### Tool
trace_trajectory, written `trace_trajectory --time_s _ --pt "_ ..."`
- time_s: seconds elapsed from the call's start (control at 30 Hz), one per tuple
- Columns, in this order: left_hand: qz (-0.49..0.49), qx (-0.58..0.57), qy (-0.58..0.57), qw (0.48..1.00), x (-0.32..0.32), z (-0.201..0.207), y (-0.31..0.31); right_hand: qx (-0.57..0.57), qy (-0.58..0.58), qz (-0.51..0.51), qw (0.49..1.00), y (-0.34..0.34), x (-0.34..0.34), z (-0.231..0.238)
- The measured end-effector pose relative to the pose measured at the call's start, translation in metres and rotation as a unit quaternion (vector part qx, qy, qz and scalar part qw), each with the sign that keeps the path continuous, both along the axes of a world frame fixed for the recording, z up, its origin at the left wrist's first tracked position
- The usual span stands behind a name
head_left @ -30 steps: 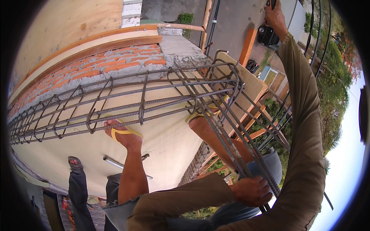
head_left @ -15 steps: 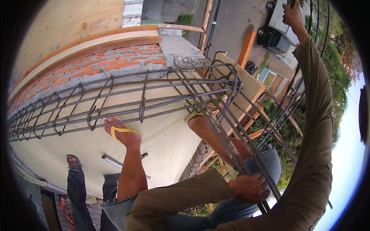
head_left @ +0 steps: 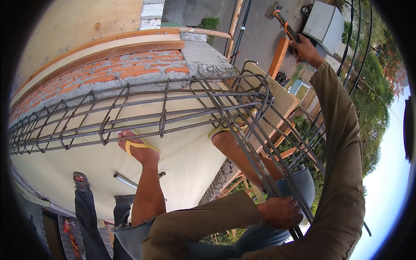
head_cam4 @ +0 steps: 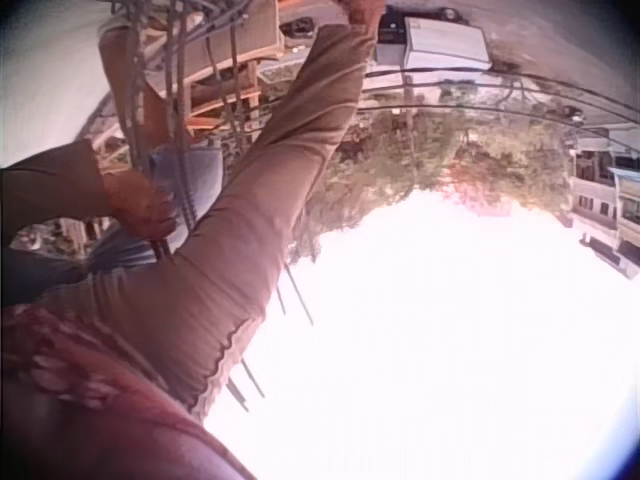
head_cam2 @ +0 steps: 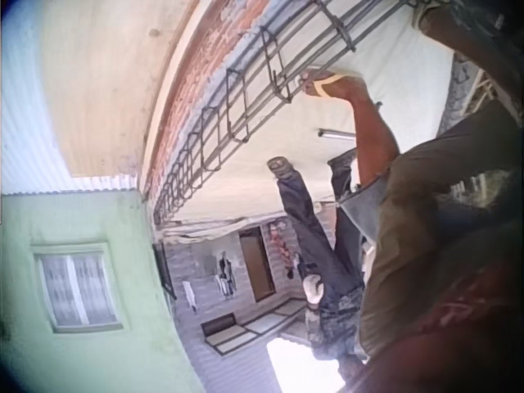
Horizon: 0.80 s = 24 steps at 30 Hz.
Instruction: The person walks along the edge of a roof under construction and uses a hammer to secure metal rebar to the wooden formwork. He repeatedly strikes the rebar to adjust its position and ensure it is firmly attached.
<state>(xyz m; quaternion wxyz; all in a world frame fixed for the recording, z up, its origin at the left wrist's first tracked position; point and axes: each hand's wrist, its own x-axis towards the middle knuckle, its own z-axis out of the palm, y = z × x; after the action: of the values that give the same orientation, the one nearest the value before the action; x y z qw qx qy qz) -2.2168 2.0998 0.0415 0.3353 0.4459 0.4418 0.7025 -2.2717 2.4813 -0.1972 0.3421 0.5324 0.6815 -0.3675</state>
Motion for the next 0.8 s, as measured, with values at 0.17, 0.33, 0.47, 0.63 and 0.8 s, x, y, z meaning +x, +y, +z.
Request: trace_trajectory --time_s 0.17,0.33,0.47,0.63,0.8 --pt "0.007 0.002 -0.027 1.000 0.007 0.003 0.000 0.220 0.105 0.072 0.967 0.030 -0.032 -0.028" --pt "-0.029 0.028 -0.016 0.999 0.000 0.001 0.001 -0.011 -0.129 0.186 0.974 -0.006 0.106 -0.077" --pt "-0.043 0.007 0.021 0.999 0.006 0.001 0.001 0.008 -0.135 0.090 0.987 0.019 0.042 0.016" --pt "-0.028 -0.001 0.033 0.999 -0.005 0.001 0.005 0.171 0.123 0.025 0.977 0.070 -0.053 0.060" --pt "-0.017 0.007 0.005 1.000 -0.003 -0.001 0.004 0.294 0.159 0.060 0.941 0.031 -0.052 0.004"
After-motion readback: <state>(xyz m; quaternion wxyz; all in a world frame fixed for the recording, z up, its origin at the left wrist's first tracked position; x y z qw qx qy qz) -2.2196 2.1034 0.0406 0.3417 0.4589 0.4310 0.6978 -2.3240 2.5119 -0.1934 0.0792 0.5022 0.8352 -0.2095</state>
